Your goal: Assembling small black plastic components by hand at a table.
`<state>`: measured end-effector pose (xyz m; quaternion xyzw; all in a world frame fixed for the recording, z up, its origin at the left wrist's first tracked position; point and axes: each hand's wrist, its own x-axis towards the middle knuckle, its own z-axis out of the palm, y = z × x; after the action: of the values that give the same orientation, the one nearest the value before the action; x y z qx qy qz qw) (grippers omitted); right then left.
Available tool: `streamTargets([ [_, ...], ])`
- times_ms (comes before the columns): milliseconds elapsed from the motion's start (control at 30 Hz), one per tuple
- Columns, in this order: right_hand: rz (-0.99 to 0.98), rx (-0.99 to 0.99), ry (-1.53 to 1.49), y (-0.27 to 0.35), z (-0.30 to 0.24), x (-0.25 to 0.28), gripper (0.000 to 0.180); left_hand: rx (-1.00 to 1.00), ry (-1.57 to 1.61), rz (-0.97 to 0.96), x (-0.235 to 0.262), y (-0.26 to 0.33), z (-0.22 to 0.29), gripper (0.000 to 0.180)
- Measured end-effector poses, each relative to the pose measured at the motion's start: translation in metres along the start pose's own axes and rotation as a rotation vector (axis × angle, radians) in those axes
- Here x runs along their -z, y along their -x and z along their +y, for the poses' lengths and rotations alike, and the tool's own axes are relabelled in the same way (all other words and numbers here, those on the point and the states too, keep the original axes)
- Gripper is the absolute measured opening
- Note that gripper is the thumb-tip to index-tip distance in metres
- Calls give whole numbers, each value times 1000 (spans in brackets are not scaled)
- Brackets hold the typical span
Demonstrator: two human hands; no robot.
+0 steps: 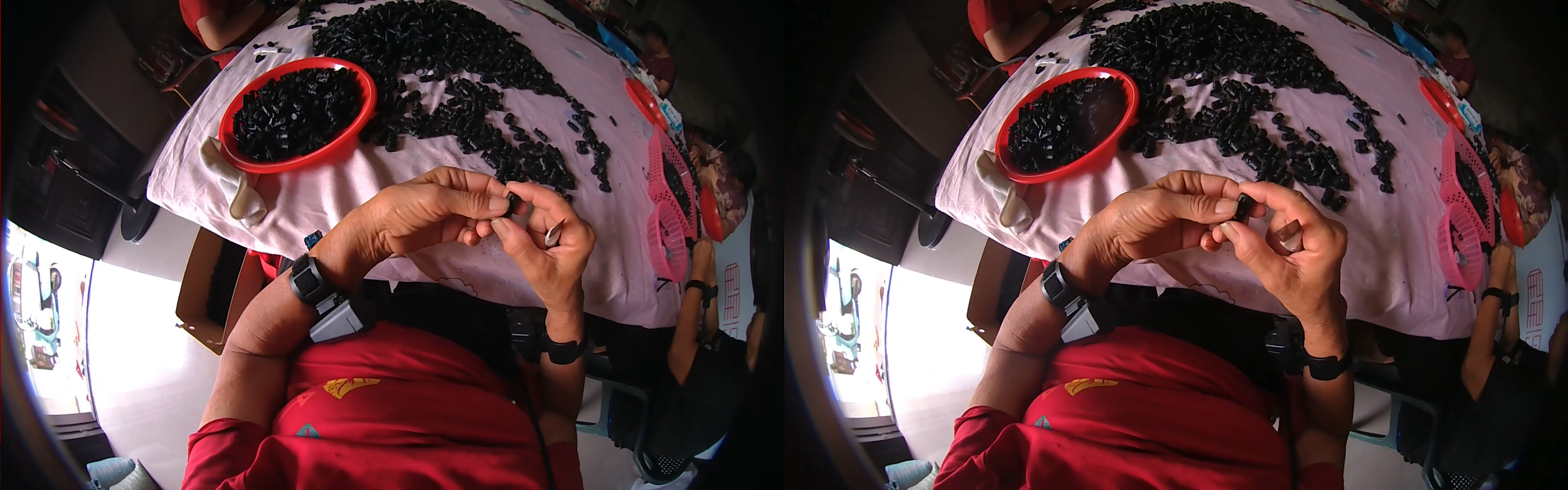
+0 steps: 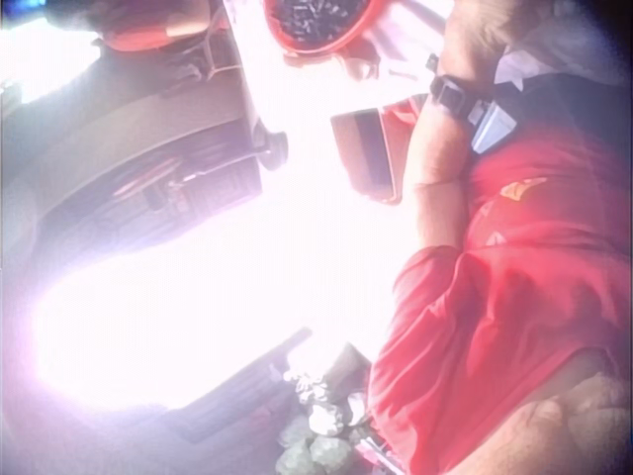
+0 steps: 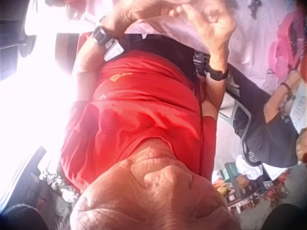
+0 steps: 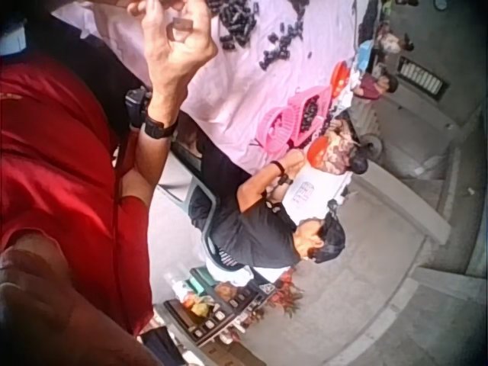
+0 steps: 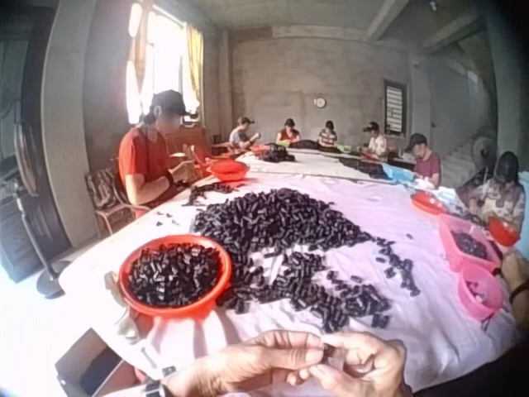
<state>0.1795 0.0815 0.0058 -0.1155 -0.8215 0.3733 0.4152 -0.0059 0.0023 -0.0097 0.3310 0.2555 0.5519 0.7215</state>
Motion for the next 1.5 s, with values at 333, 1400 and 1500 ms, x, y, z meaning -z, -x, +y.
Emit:
streamTargets([
  [333, -16, -24, -107, 3, 7, 0, 35, 7, 63, -30, 1, 0, -2, 30],
  [1400, -23, -33, 74, 0, -7, -1, 34, -54, -290, 26, -6, 1, 5, 31],
  [1500, -27, -50, 24, -1, -8, -1, 35, -24, -51, 1, -6, -2, 0, 31],
])
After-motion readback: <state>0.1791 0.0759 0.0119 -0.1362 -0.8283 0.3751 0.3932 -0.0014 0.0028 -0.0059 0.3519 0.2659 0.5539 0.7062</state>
